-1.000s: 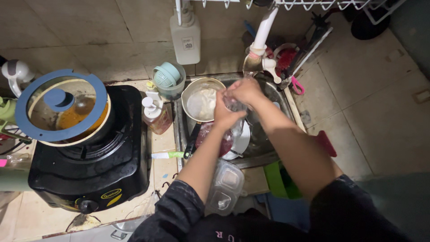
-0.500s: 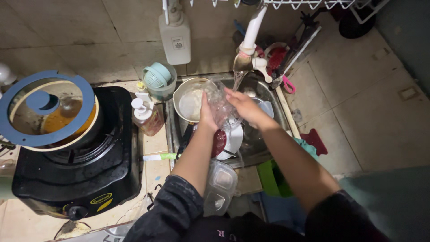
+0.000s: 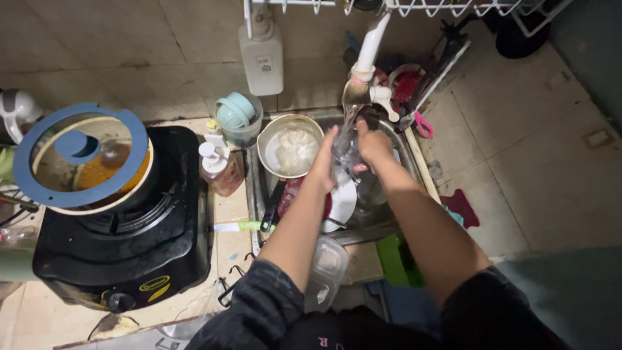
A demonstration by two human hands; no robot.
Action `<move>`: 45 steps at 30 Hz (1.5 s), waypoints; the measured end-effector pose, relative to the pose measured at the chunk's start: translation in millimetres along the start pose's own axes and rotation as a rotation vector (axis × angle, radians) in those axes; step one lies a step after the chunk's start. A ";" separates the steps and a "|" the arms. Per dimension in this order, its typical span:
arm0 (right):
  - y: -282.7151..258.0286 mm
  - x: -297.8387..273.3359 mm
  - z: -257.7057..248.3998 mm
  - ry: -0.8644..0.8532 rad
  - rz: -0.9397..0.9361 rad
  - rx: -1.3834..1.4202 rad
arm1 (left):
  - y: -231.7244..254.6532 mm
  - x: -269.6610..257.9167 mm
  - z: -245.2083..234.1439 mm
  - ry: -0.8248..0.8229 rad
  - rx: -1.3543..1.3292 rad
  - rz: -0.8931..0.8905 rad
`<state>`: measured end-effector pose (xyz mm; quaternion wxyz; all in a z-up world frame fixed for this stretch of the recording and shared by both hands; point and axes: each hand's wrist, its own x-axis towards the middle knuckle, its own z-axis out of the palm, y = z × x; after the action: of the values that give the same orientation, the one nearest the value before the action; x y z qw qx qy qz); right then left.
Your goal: The person washes a blender jar and its lid at the kitchen sink, scrubbing them with a green sponge under running water and rinsing them. They place the jar on a dish rack, then wash a small glass and continue rinsing the jar and sponge.
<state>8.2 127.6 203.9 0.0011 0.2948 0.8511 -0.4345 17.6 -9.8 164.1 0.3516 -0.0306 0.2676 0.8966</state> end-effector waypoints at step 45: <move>-28.2 59.7 15.4 -0.058 -0.763 -0.642 | 24.4 -36.7 -30.6 0.419 1.516 0.290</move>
<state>-59.3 133.5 199.7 -0.0435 -0.0650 0.9887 -0.1282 25.3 -62.6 158.1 0.0988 0.0838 0.8659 0.4831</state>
